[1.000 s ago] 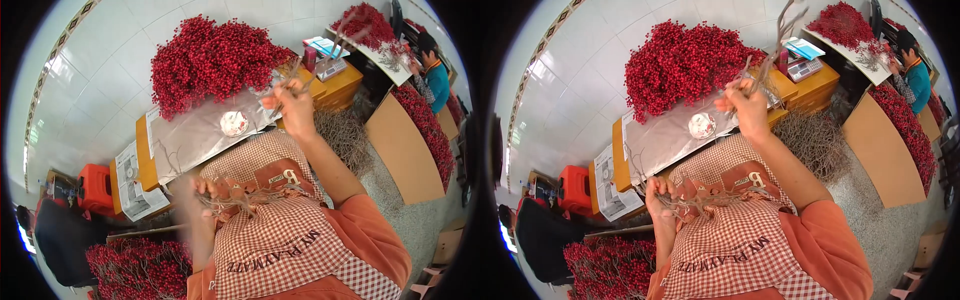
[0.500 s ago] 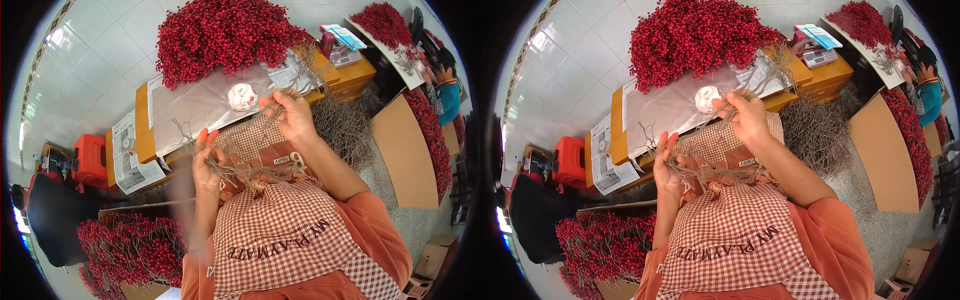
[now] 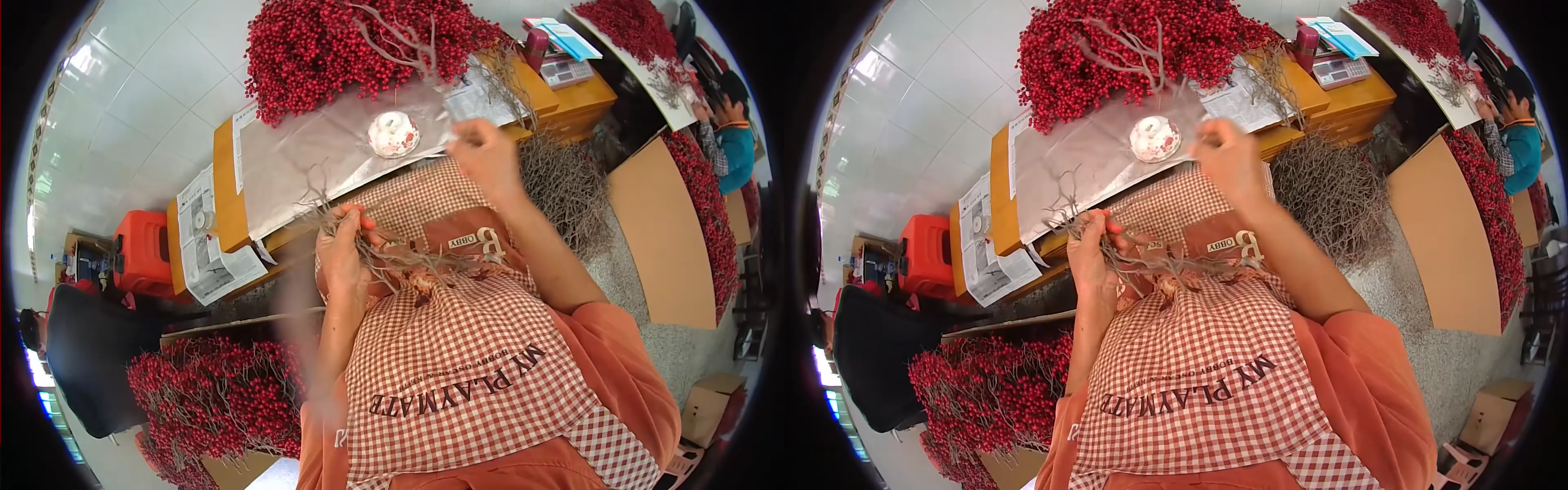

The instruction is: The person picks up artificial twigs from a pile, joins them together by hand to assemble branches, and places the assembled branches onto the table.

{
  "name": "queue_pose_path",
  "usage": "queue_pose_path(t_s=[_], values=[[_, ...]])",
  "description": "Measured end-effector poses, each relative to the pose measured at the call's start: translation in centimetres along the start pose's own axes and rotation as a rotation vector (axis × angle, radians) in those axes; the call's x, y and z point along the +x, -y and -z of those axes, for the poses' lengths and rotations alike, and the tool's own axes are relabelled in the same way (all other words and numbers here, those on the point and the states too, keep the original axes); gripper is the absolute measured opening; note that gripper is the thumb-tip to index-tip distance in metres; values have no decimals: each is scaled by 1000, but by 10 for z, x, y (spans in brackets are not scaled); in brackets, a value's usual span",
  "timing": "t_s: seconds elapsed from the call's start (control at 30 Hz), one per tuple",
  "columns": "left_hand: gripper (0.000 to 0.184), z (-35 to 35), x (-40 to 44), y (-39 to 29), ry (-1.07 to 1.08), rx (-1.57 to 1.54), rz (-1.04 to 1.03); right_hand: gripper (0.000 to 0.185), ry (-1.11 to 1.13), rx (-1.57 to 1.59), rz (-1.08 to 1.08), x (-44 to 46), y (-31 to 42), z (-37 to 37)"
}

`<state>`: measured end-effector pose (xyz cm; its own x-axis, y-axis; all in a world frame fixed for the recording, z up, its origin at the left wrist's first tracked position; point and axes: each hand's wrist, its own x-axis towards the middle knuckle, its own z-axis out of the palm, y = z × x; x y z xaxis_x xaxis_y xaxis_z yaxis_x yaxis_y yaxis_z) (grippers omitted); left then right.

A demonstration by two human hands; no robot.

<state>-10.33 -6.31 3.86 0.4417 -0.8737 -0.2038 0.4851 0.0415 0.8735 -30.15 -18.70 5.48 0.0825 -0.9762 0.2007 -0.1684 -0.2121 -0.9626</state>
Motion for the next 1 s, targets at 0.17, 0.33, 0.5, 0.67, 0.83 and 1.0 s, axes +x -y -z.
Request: queue_pose_path(t_s=[0.17, 0.33, 0.5, 0.67, 0.83, 1.0], values=[[8, -8, 0, -4, 20, 19, 37, 18, 119, 213, 87, -16, 41, 7], [20, -21, -22, -20, 64, 64, 57, 12, 587, -460, 528, -44, 12, -34], [28, 11, -29, -9, 6, -51, 52, 11, 329, -539, 234, -4, -32, 17], [27, 15, -17, -11, -118, -368, 9, 28, -132, -110, -127, 85, -17, 127], [24, 18, 4, 3, -101, -267, 96, 57, -319, -564, 8, 202, -92, 154], [27, 0, 4, -8, -151, -386, 97, 64, -26, -698, 322, 242, -137, 140]])
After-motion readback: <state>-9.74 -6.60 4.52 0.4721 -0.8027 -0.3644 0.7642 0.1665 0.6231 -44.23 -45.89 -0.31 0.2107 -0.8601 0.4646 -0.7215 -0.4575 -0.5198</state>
